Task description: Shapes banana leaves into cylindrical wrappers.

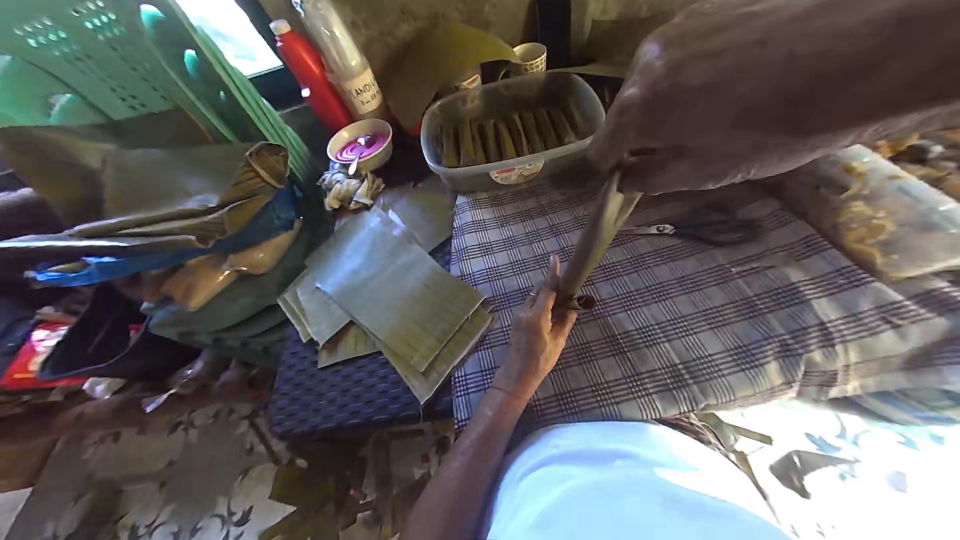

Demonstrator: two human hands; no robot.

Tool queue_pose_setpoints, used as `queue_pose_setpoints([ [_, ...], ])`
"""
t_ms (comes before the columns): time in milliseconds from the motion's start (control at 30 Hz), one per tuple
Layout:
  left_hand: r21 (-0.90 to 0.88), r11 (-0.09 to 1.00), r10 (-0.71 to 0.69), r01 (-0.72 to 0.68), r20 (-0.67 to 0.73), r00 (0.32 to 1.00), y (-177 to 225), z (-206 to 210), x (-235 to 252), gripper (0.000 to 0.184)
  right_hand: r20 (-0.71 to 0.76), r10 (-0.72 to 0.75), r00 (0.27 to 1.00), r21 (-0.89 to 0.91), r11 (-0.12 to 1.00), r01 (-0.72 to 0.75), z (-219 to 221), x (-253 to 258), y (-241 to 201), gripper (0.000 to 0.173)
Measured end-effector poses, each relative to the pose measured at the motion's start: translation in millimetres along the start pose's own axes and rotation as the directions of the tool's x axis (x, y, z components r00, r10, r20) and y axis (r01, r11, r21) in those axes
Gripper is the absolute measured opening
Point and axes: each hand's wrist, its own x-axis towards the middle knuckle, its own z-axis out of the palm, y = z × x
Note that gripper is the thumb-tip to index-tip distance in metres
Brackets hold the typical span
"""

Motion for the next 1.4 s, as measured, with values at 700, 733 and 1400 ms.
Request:
queue_pose_setpoints([
  [700,-0.505,0.854,0.03,-0.128,-0.197,0.98,79.3,-65.7,82.2,0.015,-0.488,0.685,0.542,0.862,0.477,0.173,139.1,-19.1,-57.9,0.026],
  [733,-0.5,0.857,0.034,-0.126,-0.19,0.981,79.2,-66.7,82.1,0.015,-0.495,0.686,0.533,0.858,0.481,0.177,140.4,-18.3,-59.2,0.025],
  [1400,-0.535,0.844,-0.081,-0.021,-0.167,0.983,87.0,-66.6,88.5,0.012,-0.642,0.675,0.364,0.766,0.579,0.279,157.5,-0.3,-56.2,0.01],
])
